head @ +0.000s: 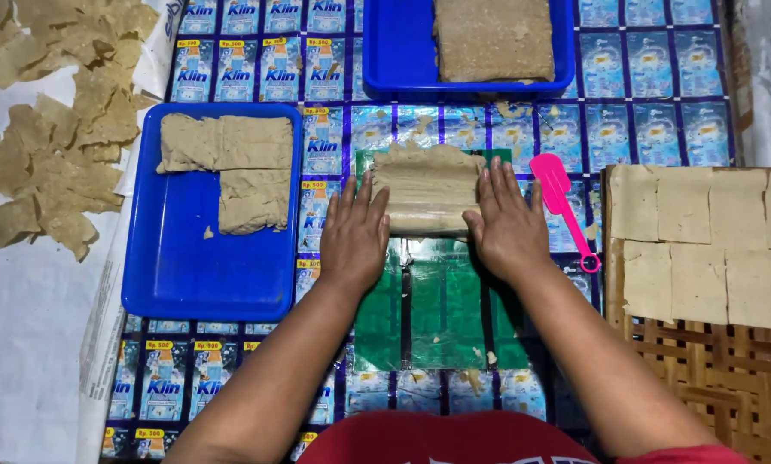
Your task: Rolling out dough with a wooden pin and cutting it into square shapes using a plastic tool.
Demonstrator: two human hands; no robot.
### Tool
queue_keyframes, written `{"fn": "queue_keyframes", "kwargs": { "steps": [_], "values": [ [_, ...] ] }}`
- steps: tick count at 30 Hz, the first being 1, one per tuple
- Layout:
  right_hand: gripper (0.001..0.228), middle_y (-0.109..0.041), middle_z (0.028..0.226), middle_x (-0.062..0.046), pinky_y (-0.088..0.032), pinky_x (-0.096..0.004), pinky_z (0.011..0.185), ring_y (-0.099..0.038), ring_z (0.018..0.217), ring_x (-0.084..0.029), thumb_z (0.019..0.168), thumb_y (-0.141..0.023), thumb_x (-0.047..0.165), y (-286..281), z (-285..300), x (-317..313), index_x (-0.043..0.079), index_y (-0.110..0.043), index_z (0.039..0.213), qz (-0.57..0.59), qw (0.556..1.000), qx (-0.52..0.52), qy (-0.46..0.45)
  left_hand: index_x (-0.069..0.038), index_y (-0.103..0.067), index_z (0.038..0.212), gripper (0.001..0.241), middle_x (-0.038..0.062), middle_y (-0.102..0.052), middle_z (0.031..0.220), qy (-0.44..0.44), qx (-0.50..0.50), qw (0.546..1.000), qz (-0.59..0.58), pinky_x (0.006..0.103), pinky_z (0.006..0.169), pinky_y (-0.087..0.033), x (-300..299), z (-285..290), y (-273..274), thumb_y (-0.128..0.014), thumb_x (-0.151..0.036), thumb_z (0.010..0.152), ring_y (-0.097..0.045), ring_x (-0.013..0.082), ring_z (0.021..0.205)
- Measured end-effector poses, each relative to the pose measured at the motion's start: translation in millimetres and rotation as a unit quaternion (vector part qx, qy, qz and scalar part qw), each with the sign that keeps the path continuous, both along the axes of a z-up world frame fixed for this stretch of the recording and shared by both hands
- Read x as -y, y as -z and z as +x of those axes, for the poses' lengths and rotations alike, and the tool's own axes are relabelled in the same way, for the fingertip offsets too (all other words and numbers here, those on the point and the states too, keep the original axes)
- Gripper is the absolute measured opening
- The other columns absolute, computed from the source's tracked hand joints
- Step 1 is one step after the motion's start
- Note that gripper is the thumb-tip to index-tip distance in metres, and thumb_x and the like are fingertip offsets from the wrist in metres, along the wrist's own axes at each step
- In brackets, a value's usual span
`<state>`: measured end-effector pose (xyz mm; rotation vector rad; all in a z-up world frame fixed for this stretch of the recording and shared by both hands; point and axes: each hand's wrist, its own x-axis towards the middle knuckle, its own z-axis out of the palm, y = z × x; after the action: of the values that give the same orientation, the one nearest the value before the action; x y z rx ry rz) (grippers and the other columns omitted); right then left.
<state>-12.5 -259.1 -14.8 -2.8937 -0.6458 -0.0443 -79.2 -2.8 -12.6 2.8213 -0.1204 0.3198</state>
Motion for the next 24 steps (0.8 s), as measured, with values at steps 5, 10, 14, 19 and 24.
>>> {"fn": "queue_keyframes", "kwargs": {
  "steps": [5,10,14,19,24],
  "values": [
    [0.073,-0.023,0.169,-0.021,-0.012,-0.056,0.125,-0.018,0.158,-0.031,0.103,-0.043,0.042,0.9,-34.1,5.1,-0.002,-0.028,0.160,0.019,1.000,0.018,-0.016,-0.012,-0.052,0.151,0.048,0.015,-0.041,0.163,0.015,0.017,1.000,-0.010,0.0510,0.124,-0.025,1.7,-34.5,-1.1,-0.050,-0.025,0.105,-0.037,0.0358,0.148],
    [0.079,-0.022,0.167,-0.023,-0.009,-0.056,0.123,-0.017,0.156,-0.032,0.102,-0.043,0.047,8.8,-19.6,0.5,-0.004,-0.026,0.159,0.053,0.999,0.009,-0.008,-0.008,-0.050,0.148,0.048,0.017,-0.043,0.160,0.005,0.020,1.000,-0.011,0.0507,0.122,-0.027,3.1,-15.0,3.2,-0.051,-0.029,0.105,-0.037,0.0375,0.148],
    [0.077,-0.019,0.168,-0.022,-0.002,-0.065,0.122,-0.016,0.157,-0.031,0.105,-0.039,0.052,1.1,21.2,-12.9,-0.002,-0.026,0.158,-0.025,0.999,0.001,0.033,0.000,-0.048,0.147,0.052,0.021,-0.042,0.160,-0.005,0.009,1.000,0.010,0.0512,0.123,-0.026,0.9,26.1,3.5,-0.048,-0.032,0.105,-0.035,0.0399,0.150],
    [0.071,-0.005,0.171,-0.021,0.007,-0.073,0.115,-0.004,0.159,-0.033,0.103,-0.038,0.045,-12.1,65.8,-26.0,0.011,-0.023,0.164,0.023,0.998,-0.018,0.057,0.000,-0.041,0.155,0.061,0.020,-0.031,0.166,-0.045,-0.019,0.997,0.058,0.0547,0.124,-0.018,-4.4,78.0,7.4,-0.045,-0.027,0.100,-0.026,0.0378,0.155],
    [0.073,0.002,0.172,-0.018,0.009,-0.074,0.116,0.003,0.160,-0.033,0.103,-0.039,0.047,-22.1,101.3,-38.4,0.018,-0.018,0.167,0.028,0.995,-0.049,0.083,-0.004,-0.036,0.159,0.068,0.019,-0.021,0.169,-0.070,-0.011,0.997,0.014,0.0589,0.123,-0.010,-9.7,118.9,3.2,-0.047,-0.024,0.095,-0.018,0.0366,0.156]
  ]
}}
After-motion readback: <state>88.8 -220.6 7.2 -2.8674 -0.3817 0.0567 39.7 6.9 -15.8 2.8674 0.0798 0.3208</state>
